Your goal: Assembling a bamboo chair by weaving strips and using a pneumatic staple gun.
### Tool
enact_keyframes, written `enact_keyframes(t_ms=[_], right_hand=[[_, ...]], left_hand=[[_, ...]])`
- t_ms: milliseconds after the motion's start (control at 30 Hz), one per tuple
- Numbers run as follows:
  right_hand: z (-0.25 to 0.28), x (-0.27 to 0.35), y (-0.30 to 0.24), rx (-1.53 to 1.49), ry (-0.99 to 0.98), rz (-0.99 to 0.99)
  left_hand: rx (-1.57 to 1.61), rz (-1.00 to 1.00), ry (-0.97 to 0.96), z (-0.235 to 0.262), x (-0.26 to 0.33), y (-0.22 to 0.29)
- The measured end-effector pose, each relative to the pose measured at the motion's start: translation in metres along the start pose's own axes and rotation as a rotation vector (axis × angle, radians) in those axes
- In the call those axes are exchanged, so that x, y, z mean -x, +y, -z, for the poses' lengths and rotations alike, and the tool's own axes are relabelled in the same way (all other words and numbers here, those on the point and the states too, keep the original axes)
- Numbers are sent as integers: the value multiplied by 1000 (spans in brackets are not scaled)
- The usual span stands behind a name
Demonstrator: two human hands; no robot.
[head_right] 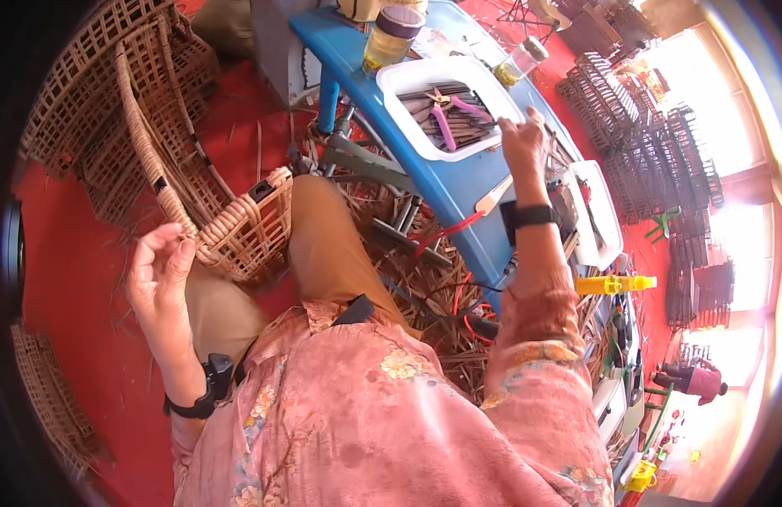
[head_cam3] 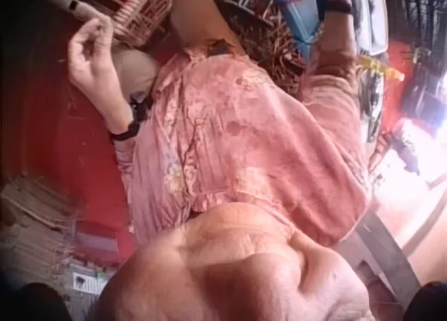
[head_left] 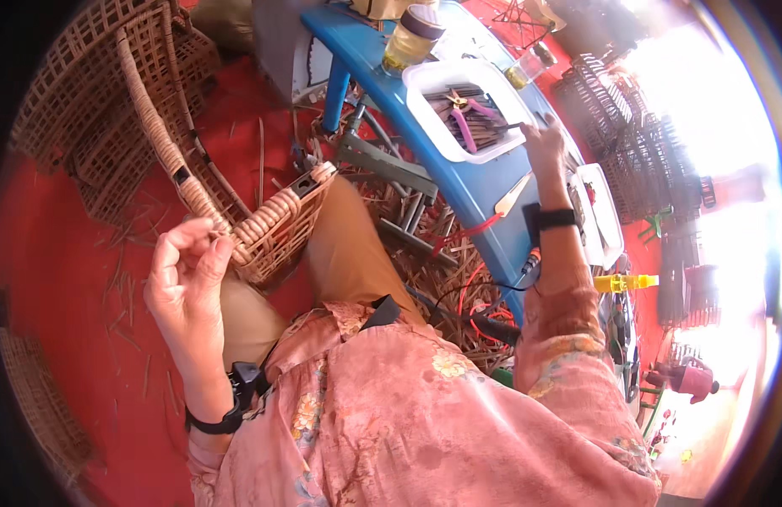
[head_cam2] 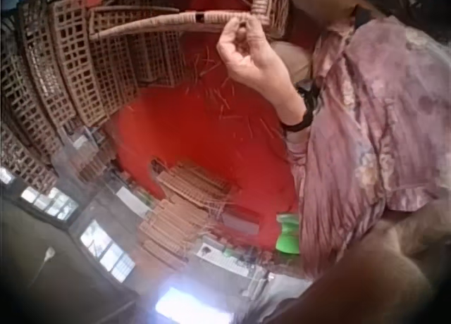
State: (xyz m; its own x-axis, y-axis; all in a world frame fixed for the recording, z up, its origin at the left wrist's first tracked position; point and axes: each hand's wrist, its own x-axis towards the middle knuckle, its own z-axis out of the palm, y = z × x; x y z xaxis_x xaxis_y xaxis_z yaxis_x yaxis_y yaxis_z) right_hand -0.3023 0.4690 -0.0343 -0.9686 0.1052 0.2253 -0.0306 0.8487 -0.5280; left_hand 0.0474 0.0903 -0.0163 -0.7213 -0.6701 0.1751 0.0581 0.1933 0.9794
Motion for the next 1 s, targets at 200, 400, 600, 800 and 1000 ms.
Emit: enact_keyframes(t_ms=[200, 400, 600, 800, 1000], right_hand=[[27, 21, 138, 507, -286, 204], [1, 50, 84, 11, -414, -335], [9, 71, 94, -517, -130, -530], [39, 132, -26, -786, 159, -158], [46, 185, -124, -974, -303, 230]], left_hand=[[-90, -216, 58, -29, 15, -12], [-302, -358, 141, -34, 20, -32], [-424, -553, 237, -35, 19, -37], [-409, -561, 253, -38, 24, -33], [-431, -538, 268, -39, 30, -34]])
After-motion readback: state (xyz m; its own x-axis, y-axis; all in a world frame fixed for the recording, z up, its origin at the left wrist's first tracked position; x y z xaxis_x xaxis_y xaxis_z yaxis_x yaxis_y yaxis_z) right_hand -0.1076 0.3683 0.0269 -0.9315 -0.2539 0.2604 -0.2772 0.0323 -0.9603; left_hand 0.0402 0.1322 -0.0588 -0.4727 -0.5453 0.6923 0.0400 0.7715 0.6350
